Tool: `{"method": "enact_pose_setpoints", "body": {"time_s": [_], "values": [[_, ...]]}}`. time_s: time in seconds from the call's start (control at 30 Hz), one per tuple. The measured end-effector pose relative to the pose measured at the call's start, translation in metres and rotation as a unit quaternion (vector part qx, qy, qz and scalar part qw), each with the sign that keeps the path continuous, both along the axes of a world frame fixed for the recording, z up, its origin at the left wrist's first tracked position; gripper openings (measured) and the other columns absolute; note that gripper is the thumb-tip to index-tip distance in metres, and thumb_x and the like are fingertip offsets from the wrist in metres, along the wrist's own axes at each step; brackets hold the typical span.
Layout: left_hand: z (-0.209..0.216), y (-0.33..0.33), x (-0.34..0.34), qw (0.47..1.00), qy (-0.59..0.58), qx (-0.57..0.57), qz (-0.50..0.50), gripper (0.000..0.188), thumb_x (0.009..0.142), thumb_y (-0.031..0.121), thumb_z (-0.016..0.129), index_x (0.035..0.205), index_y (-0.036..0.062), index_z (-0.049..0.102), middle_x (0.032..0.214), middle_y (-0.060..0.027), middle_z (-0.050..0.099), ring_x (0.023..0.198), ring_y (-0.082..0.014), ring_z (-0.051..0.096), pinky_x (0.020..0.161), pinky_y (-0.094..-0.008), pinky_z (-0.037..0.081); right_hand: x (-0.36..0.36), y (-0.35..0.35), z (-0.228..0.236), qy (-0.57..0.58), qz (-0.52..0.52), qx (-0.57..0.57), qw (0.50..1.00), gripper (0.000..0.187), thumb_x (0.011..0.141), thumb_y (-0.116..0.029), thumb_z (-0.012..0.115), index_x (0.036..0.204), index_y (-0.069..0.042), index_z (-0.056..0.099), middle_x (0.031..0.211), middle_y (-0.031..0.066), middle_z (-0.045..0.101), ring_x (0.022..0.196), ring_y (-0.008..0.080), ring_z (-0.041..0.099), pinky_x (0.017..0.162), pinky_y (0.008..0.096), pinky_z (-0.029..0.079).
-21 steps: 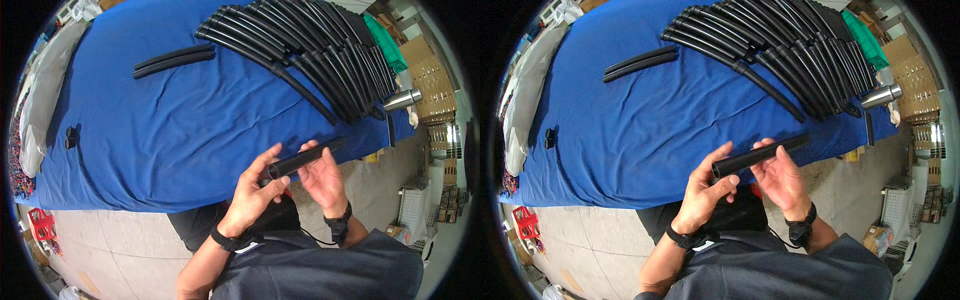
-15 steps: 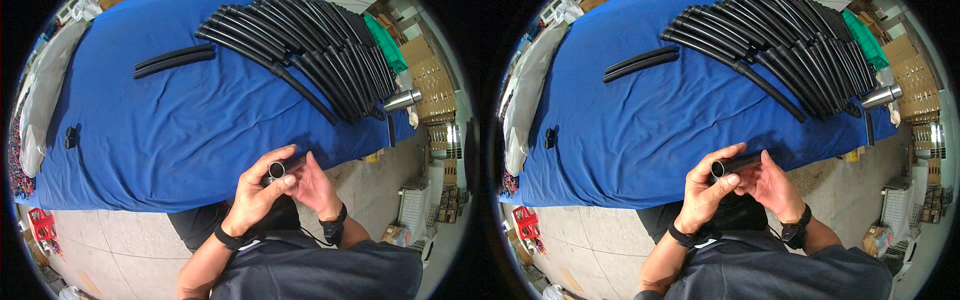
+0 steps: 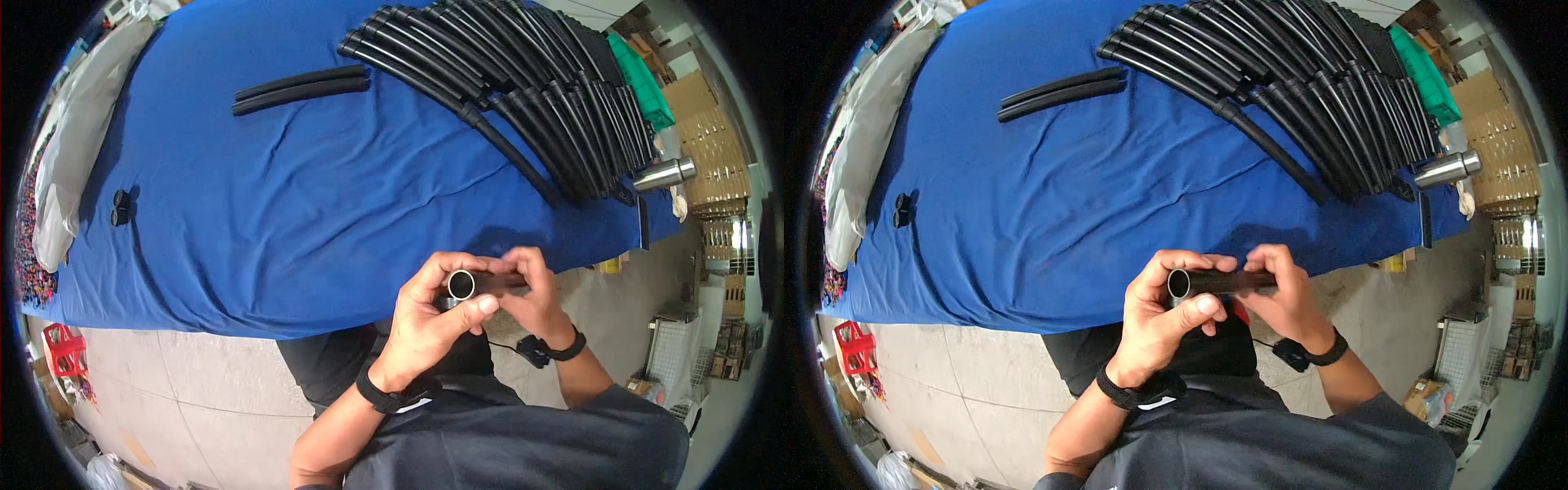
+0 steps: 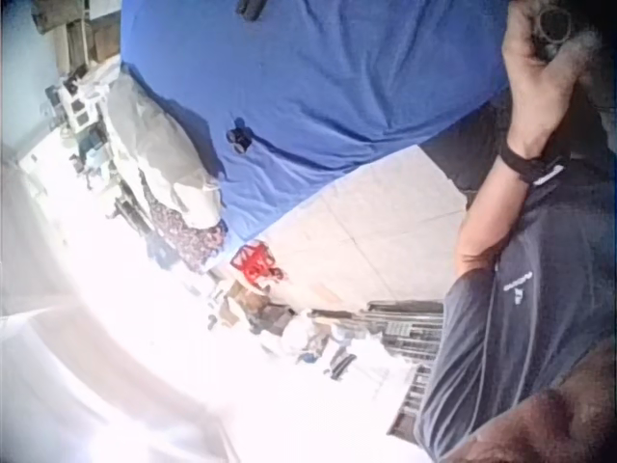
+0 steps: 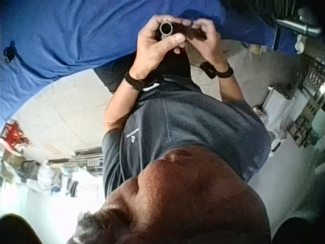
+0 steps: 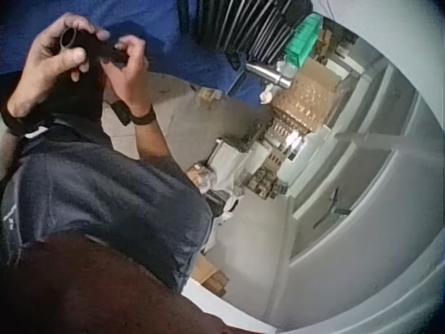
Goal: The person assembles black telescopic poles by inserting smaller inner sections into larger outer sections. They handle the poles one at a time, aligning the ends and pushing them together to form longer units. The assembled poles are placed in a growing stack on a blue-covered table.
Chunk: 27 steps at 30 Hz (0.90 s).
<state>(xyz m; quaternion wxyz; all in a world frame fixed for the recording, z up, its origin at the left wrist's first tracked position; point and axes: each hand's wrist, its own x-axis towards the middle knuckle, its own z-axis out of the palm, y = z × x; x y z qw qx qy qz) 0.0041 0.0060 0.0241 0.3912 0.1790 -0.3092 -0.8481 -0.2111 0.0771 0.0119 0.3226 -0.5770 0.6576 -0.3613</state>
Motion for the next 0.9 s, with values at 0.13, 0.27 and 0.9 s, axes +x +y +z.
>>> {"method": "enact_pose_setpoints", "body": {"time_s": [0.13, 0.27, 0.9], "values": [[-0.004, 0.001, 0.004, 0.999, -0.011, 0.022, -0.039, 0.042, 0.091, 0.007, 0.076, 0.13, 0.0025, 0.062, 0.13, -0.0157, 0.066, 0.085, -0.0143, 0.068, 0.068, -0.0275, 0.06, -0.01, 0.018, 0.015, 0.047, 0.048, 0.034, 0.997, 0.043, 0.079, -0.009, 0.087, 0.104, -0.003, 0.052, 0.09, 0.0097, 0.068, 0.08, 0.0172, 0.07, 0.068, 0.0308, 0.055], [-0.003, 0.002, -0.003, 0.996, -0.016, -0.008, -0.083, 0.043, 0.091, 0.006, 0.077, 0.131, 0.003, 0.064, 0.13, -0.0136, 0.067, 0.089, -0.0141, 0.068, 0.07, -0.0269, 0.06, -0.027, 0.03, 0.021, 0.003, 0.084, 0.07, 0.994, 0.042, 0.082, -0.017, 0.086, 0.111, -0.002, 0.06, 0.097, 0.0097, 0.069, 0.088, 0.019, 0.07, 0.078, 0.0333, 0.054], [-0.001, -0.003, 0.008, 0.997, -0.023, -0.02, -0.073, 0.041, 0.089, 0.01, 0.08, 0.125, 0.0016, 0.065, 0.126, -0.015, 0.069, 0.083, -0.0136, 0.069, 0.067, -0.0262, 0.06, -0.027, 0.015, 0.035, -0.025, 0.181, 0.105, 0.978, 0.037, 0.094, -0.023, 0.071, 0.119, 0.003, 0.061, 0.104, 0.0144, 0.068, 0.095, 0.026, 0.068, 0.083, 0.0357, 0.051]]}}
